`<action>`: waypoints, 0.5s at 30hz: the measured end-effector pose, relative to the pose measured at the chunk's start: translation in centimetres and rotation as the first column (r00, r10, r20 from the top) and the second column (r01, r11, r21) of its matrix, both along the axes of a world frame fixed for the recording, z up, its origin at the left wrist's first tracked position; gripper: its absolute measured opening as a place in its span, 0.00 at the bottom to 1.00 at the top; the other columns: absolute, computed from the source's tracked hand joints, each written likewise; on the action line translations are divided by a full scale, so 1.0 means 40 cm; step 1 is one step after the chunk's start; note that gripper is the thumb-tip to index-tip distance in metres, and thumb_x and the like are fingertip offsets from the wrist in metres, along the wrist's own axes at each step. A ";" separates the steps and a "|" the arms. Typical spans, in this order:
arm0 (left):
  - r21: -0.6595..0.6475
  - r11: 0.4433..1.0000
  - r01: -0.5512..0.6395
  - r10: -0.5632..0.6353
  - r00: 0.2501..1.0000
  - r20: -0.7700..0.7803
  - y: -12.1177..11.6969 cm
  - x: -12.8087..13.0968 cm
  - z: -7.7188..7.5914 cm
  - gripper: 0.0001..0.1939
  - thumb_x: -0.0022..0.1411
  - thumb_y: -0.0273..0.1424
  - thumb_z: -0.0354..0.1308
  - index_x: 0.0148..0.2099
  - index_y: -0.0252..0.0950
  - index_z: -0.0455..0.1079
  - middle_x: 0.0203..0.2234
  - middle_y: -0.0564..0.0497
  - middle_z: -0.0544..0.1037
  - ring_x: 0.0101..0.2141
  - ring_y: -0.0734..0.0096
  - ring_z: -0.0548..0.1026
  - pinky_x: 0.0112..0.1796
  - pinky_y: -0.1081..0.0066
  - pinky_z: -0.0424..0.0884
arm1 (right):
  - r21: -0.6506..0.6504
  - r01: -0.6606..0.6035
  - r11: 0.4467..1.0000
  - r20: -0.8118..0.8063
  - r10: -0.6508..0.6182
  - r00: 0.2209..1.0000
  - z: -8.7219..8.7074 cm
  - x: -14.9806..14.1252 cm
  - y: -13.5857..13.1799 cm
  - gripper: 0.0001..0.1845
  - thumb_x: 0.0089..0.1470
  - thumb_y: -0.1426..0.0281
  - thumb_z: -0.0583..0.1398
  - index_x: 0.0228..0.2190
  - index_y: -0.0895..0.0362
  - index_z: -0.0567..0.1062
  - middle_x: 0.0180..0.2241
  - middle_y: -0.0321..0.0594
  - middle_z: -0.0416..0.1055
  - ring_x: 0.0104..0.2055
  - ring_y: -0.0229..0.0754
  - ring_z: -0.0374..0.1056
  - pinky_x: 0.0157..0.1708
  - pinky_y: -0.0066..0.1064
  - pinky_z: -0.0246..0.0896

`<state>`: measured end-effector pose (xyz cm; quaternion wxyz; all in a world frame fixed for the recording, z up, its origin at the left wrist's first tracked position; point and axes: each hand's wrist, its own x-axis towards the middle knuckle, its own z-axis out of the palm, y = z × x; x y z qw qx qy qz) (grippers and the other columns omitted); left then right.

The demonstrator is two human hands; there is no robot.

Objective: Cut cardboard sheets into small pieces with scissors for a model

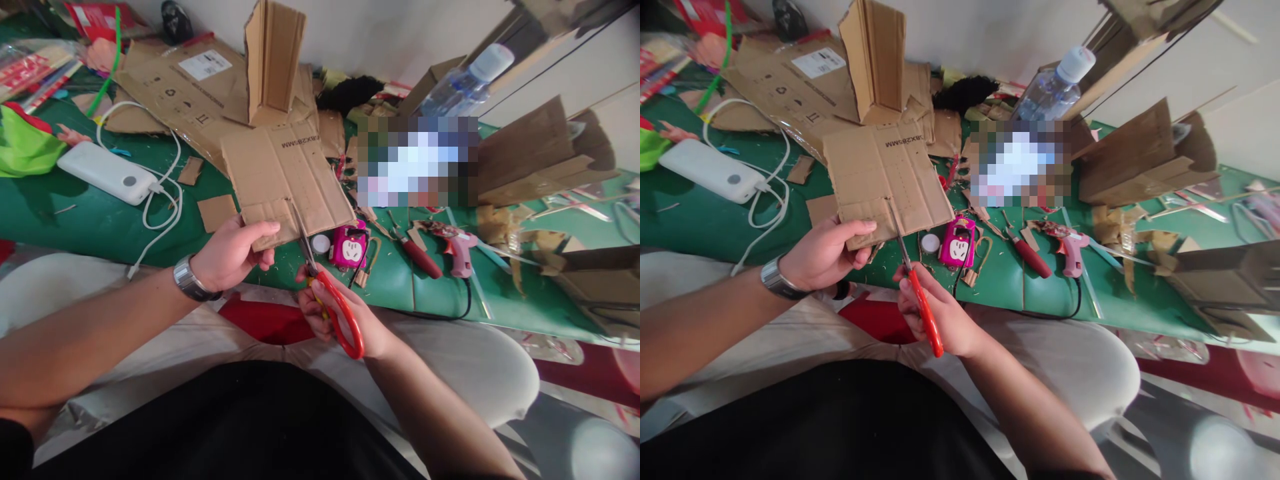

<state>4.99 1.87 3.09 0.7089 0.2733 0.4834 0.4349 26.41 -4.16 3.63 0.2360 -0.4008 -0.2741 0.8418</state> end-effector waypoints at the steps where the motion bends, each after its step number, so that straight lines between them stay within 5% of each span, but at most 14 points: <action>1: -0.002 1.000 -0.006 0.006 1.000 -0.003 -0.001 0.000 -0.001 0.08 0.54 0.30 0.71 0.34 0.35 0.75 0.17 0.57 0.73 0.15 0.76 0.71 0.16 0.78 0.65 | 0.003 0.002 1.000 0.005 -0.002 1.000 0.001 -0.001 -0.001 0.28 0.62 0.46 0.69 0.47 0.50 0.66 0.26 0.23 0.58 0.18 0.28 0.44 0.16 0.19 0.40; 9: -0.009 0.999 -0.033 0.034 0.999 0.020 -0.004 0.004 -0.011 0.10 0.55 0.31 0.71 0.33 0.35 0.73 0.22 0.55 0.75 0.17 0.79 0.70 0.17 0.79 0.65 | 0.041 0.003 0.999 0.003 -0.003 1.000 -0.022 -0.004 -0.001 0.29 0.62 0.44 0.69 0.47 0.49 0.66 0.26 0.23 0.58 0.19 0.28 0.44 0.18 0.22 0.41; 15: 0.071 0.997 0.002 0.003 0.998 -0.064 0.002 -0.014 0.003 0.13 0.58 0.37 0.69 0.30 0.37 0.70 0.17 0.57 0.69 0.15 0.78 0.67 0.17 0.76 0.64 | 0.266 -0.028 0.964 0.101 0.001 0.995 -0.015 0.003 -0.002 0.25 0.65 0.46 0.68 0.48 0.49 0.69 0.28 0.26 0.55 0.24 0.33 0.44 0.21 0.26 0.42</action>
